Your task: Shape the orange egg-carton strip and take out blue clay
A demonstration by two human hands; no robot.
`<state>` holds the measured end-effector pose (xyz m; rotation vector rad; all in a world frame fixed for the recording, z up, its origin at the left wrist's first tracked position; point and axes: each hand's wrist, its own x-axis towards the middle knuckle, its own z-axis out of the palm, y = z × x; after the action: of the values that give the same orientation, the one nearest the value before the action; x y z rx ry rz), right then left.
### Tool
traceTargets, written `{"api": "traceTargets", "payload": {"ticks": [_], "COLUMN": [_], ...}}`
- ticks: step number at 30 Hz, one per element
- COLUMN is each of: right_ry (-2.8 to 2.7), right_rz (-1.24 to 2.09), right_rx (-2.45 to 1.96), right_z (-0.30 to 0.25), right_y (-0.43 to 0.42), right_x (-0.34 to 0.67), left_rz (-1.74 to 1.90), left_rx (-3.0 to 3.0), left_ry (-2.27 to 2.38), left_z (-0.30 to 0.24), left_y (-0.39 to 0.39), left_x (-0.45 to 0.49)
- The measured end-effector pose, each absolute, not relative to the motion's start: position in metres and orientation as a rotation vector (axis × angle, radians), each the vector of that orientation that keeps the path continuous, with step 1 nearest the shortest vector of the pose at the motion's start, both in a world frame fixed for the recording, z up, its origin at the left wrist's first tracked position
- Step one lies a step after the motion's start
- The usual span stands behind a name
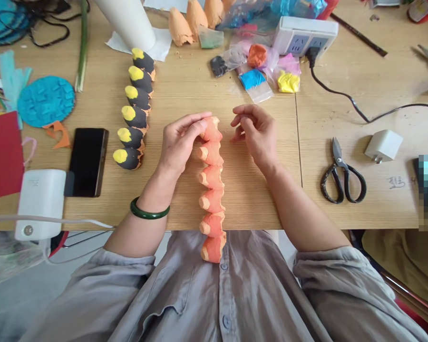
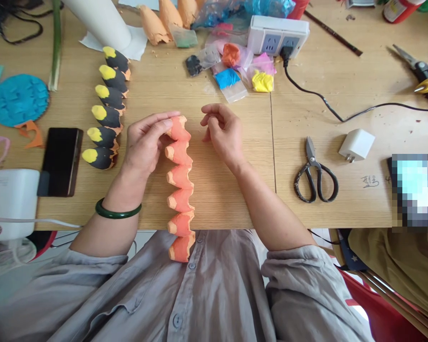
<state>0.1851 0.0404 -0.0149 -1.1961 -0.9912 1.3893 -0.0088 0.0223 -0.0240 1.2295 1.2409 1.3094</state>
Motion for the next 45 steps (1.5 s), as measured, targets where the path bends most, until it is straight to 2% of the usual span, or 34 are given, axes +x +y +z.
{"api": "traceTargets", "payload": {"ticks": [17, 25, 33, 37, 40, 45], "right_ry": [-1.104, -1.37, -1.131, -1.348, -1.666, -1.655], "right_rz": [1.282, 1.126, 1.335, 1.605, 1.636, 1.391], "right_rx": [-1.168, -1.147, -0.997, -0.892, -0.845, -0.882], "right_z": [-0.034, -0.036, -0.042, -0.027, -0.032, -0.053], "right_y": [0.047, 0.048, 0.051, 0.02, 0.011, 0.084], "right_x": [0.182, 0.194, 0.193, 0.185, 0.183, 0.18], "left_rz": [1.368, 1.391, 1.381, 1.467, 1.466, 1.456], "left_rx": [1.16, 1.084, 1.003, 0.922, 0.917, 0.914], "left_ry": [1.199, 1.251, 1.381, 1.355, 1.352, 1.336], "left_z": [-0.03, -0.036, -0.024, -0.025, -0.028, -0.029], "left_y": [0.036, 0.045, 0.045, 0.048, 0.049, 0.045], "left_x": [-0.022, -0.035, -0.045, -0.045, -0.043, -0.037]}}
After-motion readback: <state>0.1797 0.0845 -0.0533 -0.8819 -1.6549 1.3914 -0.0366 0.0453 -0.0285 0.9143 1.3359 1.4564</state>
